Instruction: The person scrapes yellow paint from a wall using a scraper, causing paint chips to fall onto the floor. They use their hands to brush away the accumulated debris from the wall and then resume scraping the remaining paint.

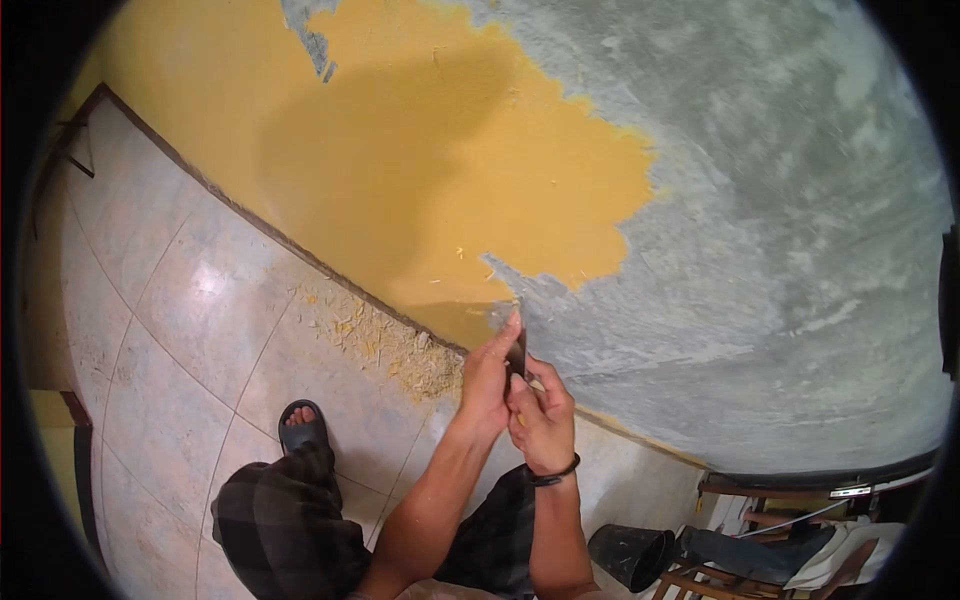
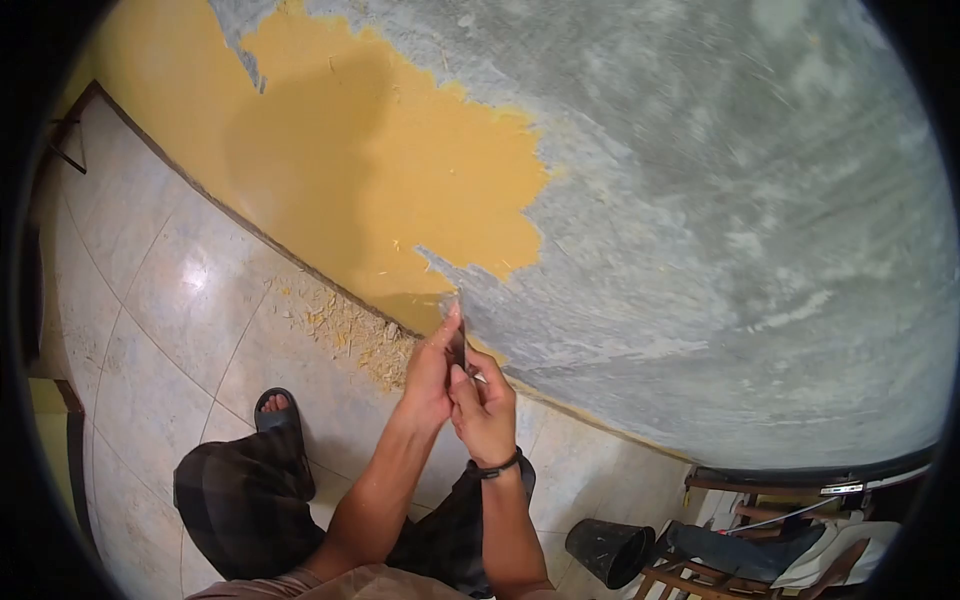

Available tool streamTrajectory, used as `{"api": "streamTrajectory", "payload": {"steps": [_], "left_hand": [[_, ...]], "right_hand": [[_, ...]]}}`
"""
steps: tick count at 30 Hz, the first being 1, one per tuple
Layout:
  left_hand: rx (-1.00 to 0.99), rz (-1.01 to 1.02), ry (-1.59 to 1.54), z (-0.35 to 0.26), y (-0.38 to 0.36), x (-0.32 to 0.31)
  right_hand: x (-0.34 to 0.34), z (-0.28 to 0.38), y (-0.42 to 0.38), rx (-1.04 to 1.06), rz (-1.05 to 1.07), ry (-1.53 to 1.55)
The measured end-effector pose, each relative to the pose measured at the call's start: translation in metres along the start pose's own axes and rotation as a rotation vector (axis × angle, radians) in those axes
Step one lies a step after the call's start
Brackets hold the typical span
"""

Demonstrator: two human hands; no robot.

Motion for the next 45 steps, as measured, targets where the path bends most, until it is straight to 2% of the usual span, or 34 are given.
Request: {"api": "streamTrajectory", "payload": {"steps": [5,11,12,13,15,16,17,19,20,21,23,25,27,29,33,36,41,43,45], "left_hand": [[0.067,0.094,-0.051,0.004,0.008,-0.003],[0.063,0.072,-0.028,0.004,0.01,-0.008],[0.082,0.199,0.063,0.015,0.021,0.003],[0.132,0.191,0.056,0.024,0.014,0.005],[0.104,0.206,-0.082,0.013,0.011,-0.005],[0.098,0.294,-0.079,0.02,0.016,-0.002],[0.082,0.297,-0.073,0.017,0.013,-0.008],[0.026,0.089,-0.059,0.009,0.012,-0.006],[0.073,0.082,-0.098,0.008,0.014,-0.003],[0.079,0.084,-0.1,-0.001,0.02,0.001],[0.03,0.25,-0.181,-0.031,0.022,0.005],[0.0,0.215,-0.139,-0.016,0.025,0.009],[0.102,0.143,0.07,0.017,0.017,0.008],[0.098,0.129,0.005,0.02,0.008,-0.006],[0.098,0.2,-0.097,0.016,0.013,-0.003],[0.082,0.185,0.04,0.009,0.02,-0.007],[0.086,0.158,-0.087,0.009,0.014,-0.005],[0.116,0.045,-0.065,0.014,0.012,-0.003],[0.069,0.115,-0.074,-0.004,0.021,-0.008]], "right_hand": [[0.0,0.001,0.009,0.021,-0.047,0.0],[-0.003,0.004,0.011,0.078,-0.041,0.049],[-0.002,0.005,0.012,0.07,-0.055,-0.02],[0.003,0.005,0.006,0.054,-0.087,-0.085],[0.006,0.009,0.001,0.038,-0.046,-0.061],[0.008,0.011,0.002,0.033,-0.026,-0.066],[0.004,0.013,0.007,0.038,0.0,-0.066],[-0.009,0.014,0.017,0.061,0.028,-0.054],[-0.015,0.014,0.022,0.075,0.042,-0.055],[-0.016,0.013,0.024,0.08,0.048,-0.065],[-0.044,0.012,0.03,0.02,0.097,-0.037],[-0.029,0.002,0.021,0.034,-0.009,-0.042],[-0.003,0.005,0.0,0.037,-0.046,0.012],[0.008,0.009,-0.005,0.009,-0.1,0.002],[0.0,0.004,0.003,-0.022,-0.066,-0.051],[0.006,0.01,-0.006,0.056,-0.067,-0.033],[0.0,0.001,0.007,-0.034,-0.076,0.005],[-0.001,0.01,-0.002,0.052,-0.068,-0.053],[-0.004,0.016,0.002,0.029,-0.087,0.003]]}}
Point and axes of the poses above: each hand's wrist, its own y-axis towards the middle knuckle, its own x-axis out of the back of the hand, z = x × y, the point moved 8 cm from there along y, towards the middle knuckle, and after that the axes turned 8 degrees about y, right-handed, at the moved point
